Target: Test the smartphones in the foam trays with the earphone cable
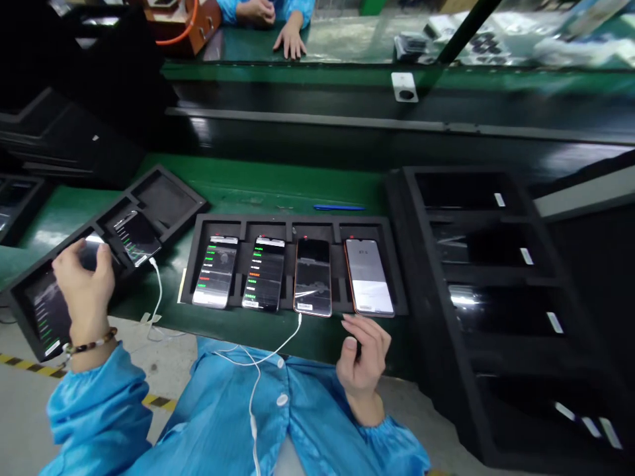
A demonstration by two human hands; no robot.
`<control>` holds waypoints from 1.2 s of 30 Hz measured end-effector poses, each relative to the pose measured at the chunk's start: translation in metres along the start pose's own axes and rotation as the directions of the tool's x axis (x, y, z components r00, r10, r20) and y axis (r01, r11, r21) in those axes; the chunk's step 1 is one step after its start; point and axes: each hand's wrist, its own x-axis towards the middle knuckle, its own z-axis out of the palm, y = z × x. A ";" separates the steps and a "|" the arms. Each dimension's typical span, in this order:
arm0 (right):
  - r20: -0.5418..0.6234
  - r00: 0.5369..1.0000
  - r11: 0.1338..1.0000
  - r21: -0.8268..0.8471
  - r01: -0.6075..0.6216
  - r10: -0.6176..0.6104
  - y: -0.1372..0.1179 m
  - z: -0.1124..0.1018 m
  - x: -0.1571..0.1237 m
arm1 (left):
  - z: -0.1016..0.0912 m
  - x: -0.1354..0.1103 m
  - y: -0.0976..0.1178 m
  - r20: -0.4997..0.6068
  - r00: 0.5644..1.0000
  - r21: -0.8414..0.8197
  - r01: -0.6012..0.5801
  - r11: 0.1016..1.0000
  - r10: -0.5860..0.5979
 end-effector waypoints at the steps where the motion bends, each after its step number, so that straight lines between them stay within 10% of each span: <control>1: 0.013 1.000 1.000 0.006 0.012 -0.012 -0.003 0.003 0.001 | -0.002 -0.012 0.018 0.008 1.000 -0.077 0.022 0.997 -0.021; 3: 0.062 0.998 1.000 -0.005 0.019 -0.019 -0.011 0.010 0.003 | -0.009 -0.040 0.059 0.319 0.939 -0.319 -0.018 0.948 0.125; 4: 0.102 0.995 1.000 -0.024 0.018 -0.015 -0.014 0.012 0.004 | -0.014 -0.054 0.078 0.531 0.805 -0.422 -0.020 0.906 0.265; 7: 0.206 0.978 0.995 -0.104 0.004 0.018 -0.023 0.016 0.009 | -0.024 -0.088 0.126 0.825 0.167 -0.552 0.036 0.833 0.539; 8: 0.219 0.975 0.993 -0.121 0.001 0.025 -0.026 0.016 0.012 | -0.025 -0.098 0.137 0.830 0.024 -0.558 0.054 0.828 0.557; 10: 0.208 0.977 0.989 -0.147 -0.016 0.046 -0.030 0.015 0.022 | -0.020 -0.117 0.152 0.825 -0.117 -0.549 0.066 0.833 0.553; 14: 0.211 0.962 0.962 -0.244 -0.120 0.174 -0.033 0.021 0.053 | 0.012 -0.166 0.167 0.846 -0.080 -0.521 0.075 0.850 0.526; 21: 0.432 0.864 0.936 -0.333 -0.113 0.258 -0.010 0.048 0.121 | 0.065 -0.233 0.186 0.880 0.031 -0.412 0.547 0.729 0.474; 28: 0.588 0.791 0.939 -0.340 0.050 0.170 0.007 0.067 0.170 | 0.065 -0.239 0.195 0.895 0.119 -0.396 0.654 0.644 0.429; 36: 0.579 0.794 0.938 -0.346 0.032 0.186 0.004 0.061 0.153 | 0.065 -0.248 0.197 0.917 0.078 -0.325 0.713 0.621 0.391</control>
